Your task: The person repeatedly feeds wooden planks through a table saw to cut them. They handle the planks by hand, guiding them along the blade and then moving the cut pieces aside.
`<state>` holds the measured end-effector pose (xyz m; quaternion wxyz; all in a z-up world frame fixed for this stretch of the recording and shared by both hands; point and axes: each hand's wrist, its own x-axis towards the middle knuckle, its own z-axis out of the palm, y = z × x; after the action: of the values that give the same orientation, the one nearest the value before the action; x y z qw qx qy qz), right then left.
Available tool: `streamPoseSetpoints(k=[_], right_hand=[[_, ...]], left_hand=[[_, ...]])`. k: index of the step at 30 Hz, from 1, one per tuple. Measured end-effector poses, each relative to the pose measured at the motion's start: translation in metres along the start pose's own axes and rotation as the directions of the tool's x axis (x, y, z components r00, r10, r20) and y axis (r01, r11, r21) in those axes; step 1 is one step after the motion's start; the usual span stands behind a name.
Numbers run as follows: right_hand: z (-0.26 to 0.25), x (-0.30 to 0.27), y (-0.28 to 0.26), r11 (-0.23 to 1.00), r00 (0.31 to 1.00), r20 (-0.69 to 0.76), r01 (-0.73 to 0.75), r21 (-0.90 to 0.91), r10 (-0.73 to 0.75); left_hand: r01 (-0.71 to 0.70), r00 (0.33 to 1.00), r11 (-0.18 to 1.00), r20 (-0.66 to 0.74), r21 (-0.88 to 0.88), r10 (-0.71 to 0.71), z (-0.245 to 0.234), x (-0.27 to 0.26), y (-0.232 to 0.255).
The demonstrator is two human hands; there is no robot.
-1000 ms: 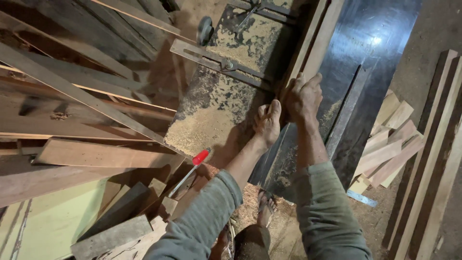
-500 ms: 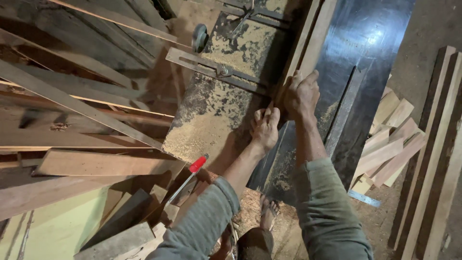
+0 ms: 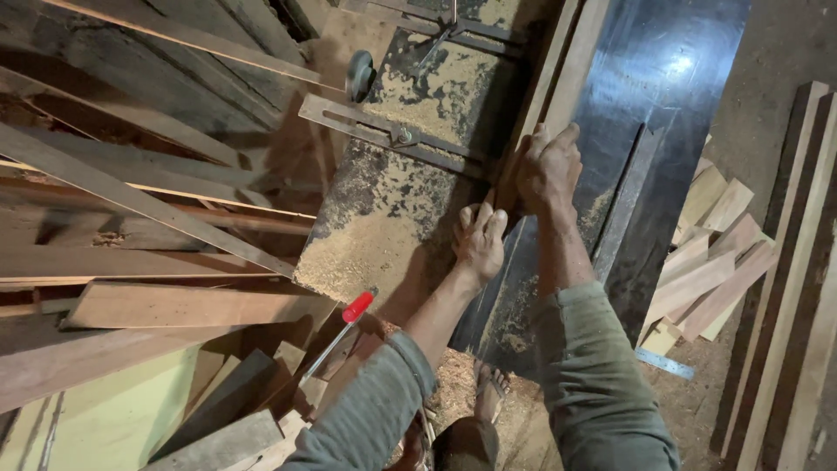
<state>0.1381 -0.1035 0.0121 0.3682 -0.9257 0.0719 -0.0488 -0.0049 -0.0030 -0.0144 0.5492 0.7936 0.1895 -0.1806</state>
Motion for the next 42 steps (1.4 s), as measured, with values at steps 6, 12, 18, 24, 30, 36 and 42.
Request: streamPoseSetpoints(k=[6, 12, 18, 24, 30, 36, 42], right_hand=[[0.010, 0.017, 0.013, 1.000, 1.000, -0.017, -0.003, -0.031, 0.002], [-0.001, 0.017, -0.002, 1.000, 1.000, 0.005, -0.002, -0.023, 0.002], [0.007, 0.030, 0.005, 0.998, 1.000, -0.020, 0.002, -0.059, -0.003], [0.013, 0.045, 0.012, 0.996, 0.999, -0.008, -0.039, -0.081, 0.038], [0.027, 0.065, 0.032, 0.993, 0.999, -0.022, -0.034, -0.116, 0.032], [0.020, 0.066, 0.023, 0.994, 0.999, -0.034, -0.031, -0.106, 0.027], [0.022, 0.076, 0.026, 0.992, 0.998, -0.029, -0.052, -0.112, 0.049]], left_hand=[[0.003, 0.997, 0.995, -0.079, 0.096, 0.004, 0.013, 0.015, -0.016], [-0.001, 0.992, 0.991, -0.123, 0.135, 0.018, 0.022, 0.020, -0.025], [-0.037, 0.989, 0.990, -0.140, 0.135, 0.056, 0.024, 0.021, -0.028], [-0.026, 0.988, 0.989, -0.144, 0.143, 0.047, 0.015, 0.007, -0.010], [-0.011, 0.992, 0.993, -0.126, 0.122, 0.026, 0.010, 0.002, -0.003], [-0.018, 0.986, 0.986, -0.159, 0.163, 0.045, 0.019, 0.010, -0.013], [-0.049, 0.975, 0.984, -0.207, 0.174, 0.085, 0.025, 0.012, -0.021]])
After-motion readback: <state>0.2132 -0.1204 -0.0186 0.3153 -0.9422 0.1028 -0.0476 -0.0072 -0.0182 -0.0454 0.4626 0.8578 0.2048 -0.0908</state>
